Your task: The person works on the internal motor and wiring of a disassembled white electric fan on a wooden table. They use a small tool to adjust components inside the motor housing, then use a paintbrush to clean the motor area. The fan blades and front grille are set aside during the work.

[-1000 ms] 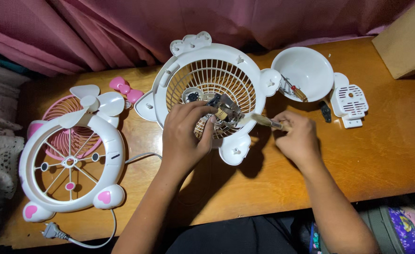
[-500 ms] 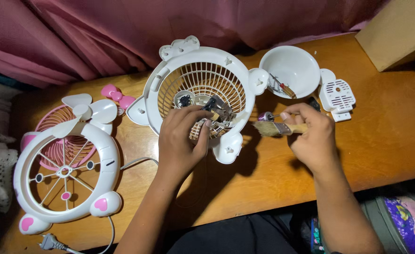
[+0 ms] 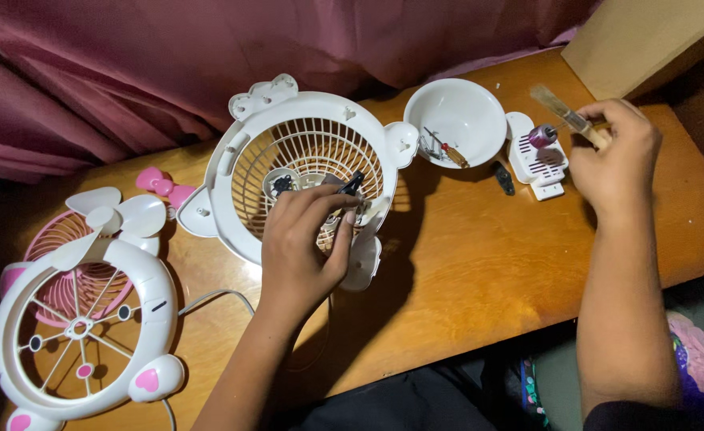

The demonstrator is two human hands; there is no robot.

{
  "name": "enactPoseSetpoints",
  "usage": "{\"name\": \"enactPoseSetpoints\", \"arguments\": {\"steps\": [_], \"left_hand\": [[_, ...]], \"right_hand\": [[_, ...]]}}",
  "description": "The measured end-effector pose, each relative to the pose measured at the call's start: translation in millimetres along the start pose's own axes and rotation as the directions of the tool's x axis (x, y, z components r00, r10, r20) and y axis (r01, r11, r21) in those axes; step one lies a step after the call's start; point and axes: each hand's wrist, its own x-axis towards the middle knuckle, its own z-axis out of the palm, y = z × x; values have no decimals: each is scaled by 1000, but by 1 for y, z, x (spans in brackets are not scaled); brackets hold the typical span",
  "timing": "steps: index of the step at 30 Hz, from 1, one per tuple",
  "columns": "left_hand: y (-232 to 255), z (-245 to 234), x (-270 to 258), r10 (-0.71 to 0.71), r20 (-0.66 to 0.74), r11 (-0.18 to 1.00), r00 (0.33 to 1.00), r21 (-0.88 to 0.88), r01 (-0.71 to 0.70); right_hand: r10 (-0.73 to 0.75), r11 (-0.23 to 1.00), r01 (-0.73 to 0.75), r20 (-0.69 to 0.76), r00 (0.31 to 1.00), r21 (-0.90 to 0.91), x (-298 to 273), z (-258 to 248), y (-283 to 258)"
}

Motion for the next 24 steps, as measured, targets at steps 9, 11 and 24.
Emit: {"name": "enactPoseSetpoints", "arguments": {"steps": [9,11,24], "left_hand": [[8,14,21,-4,42,1000,999,-24,5],[9,16,23,3,54,1000,999,-24,-1],[5,22,28,-1,68,1000,998,-2,1]], "right_hand": [[-15,991,20,39,999,-133,10,9,28],[-4,992,12,68,998,-125,11,7,24],[43,963,-15,97,994,-270,11,15,0]]}}
